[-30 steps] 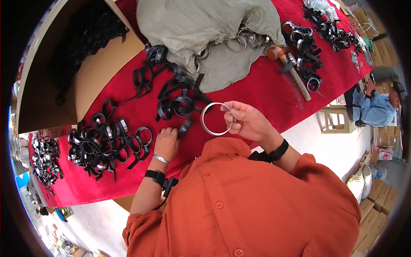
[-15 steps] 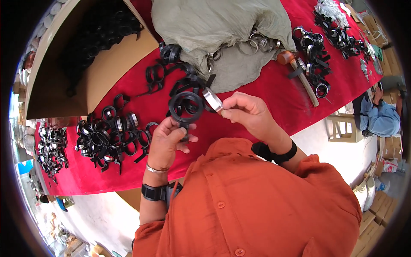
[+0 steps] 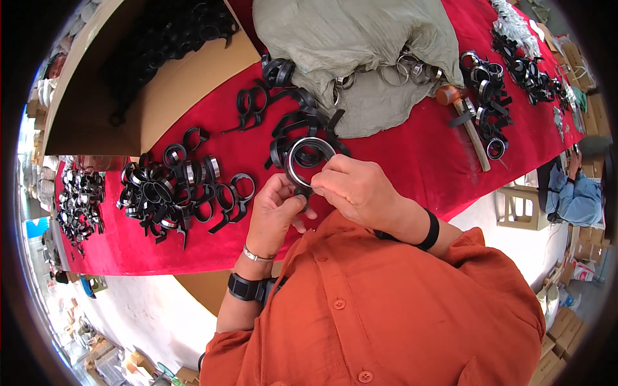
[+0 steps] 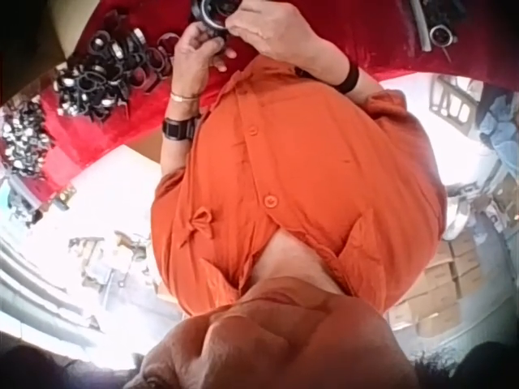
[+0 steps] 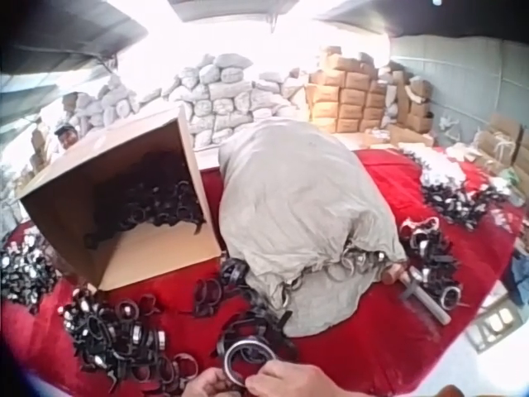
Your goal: Assemble metal rings onto plastic handles or clips on a table.
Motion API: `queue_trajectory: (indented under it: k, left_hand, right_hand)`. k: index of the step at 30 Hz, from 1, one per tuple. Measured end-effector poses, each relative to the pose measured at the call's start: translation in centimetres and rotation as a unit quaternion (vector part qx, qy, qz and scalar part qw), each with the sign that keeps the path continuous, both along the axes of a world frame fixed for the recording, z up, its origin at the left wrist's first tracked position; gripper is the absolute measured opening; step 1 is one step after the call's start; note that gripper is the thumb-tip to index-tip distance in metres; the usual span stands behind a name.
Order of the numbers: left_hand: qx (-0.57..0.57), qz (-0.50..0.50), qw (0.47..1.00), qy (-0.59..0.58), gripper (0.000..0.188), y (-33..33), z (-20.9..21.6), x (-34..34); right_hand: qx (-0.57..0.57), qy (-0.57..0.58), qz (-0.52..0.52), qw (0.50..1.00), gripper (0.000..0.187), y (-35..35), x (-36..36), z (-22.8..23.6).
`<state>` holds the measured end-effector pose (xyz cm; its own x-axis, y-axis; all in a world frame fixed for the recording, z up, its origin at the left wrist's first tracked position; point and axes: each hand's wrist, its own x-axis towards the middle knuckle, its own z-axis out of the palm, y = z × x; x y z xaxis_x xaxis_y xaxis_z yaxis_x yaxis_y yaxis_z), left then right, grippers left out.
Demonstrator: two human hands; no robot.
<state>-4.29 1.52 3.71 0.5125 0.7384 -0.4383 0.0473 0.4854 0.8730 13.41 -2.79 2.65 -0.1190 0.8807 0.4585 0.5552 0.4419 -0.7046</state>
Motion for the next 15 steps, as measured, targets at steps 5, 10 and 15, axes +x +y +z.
queue_trajectory:
  k: [5, 10, 15]
  left_hand:
    - [0.018, 0.003, 1.000, -0.005, 0.018, -0.27, -0.37, -0.17]
    - [0.038, 0.005, 0.999, 0.002, 0.012, -0.28, -0.54, -0.39]
    - [0.090, 0.017, 0.996, 0.016, 0.015, -0.63, -0.69, -0.27]
  right_hand:
    - [-0.008, -0.014, -0.001, 1.000, 0.006, -0.14, -0.23, 0.05]
    - [-0.005, 0.023, 0.002, 1.000, 0.007, -0.16, -0.73, -0.01]
    - [-0.003, 0.026, 0.007, 1.000, 0.005, -0.25, -0.95, -0.45]
